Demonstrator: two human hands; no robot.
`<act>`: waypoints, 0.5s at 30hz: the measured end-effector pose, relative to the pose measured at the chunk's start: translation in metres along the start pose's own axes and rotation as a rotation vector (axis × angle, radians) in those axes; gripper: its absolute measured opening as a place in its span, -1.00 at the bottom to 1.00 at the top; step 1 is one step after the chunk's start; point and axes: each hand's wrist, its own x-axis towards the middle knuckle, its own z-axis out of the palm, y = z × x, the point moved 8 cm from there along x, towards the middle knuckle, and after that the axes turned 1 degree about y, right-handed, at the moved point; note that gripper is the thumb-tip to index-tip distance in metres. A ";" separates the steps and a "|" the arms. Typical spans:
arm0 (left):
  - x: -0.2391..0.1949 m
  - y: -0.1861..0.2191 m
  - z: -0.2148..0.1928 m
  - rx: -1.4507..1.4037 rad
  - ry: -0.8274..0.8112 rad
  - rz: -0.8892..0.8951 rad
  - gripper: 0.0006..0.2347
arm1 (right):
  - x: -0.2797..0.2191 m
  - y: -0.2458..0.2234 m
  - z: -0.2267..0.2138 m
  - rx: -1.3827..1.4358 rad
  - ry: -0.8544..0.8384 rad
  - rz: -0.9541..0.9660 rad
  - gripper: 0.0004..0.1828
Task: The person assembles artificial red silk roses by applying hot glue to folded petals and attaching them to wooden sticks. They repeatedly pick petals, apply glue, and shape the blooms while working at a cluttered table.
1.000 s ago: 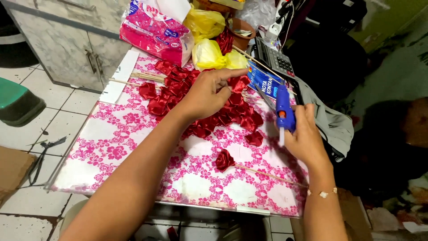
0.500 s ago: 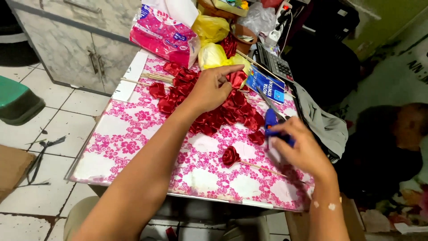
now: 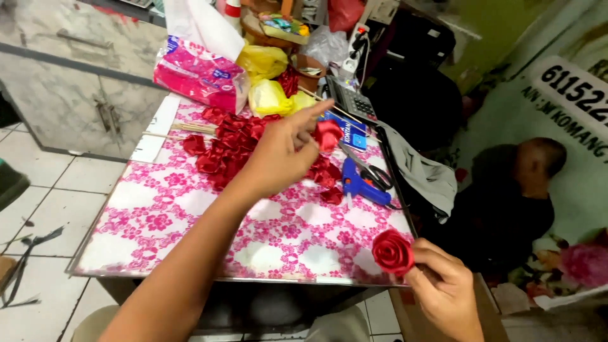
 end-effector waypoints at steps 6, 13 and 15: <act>-0.086 0.068 0.077 0.006 -0.248 0.119 -0.43 | -0.047 -0.008 -0.020 0.009 0.319 0.016 -0.91; -0.119 0.096 0.102 -0.057 -0.233 0.144 -0.47 | -0.075 0.003 -0.023 0.298 0.426 0.131 -0.72; -0.126 0.098 0.109 -0.123 -0.237 0.158 -0.46 | -0.072 -0.005 -0.015 0.405 0.419 0.109 -0.74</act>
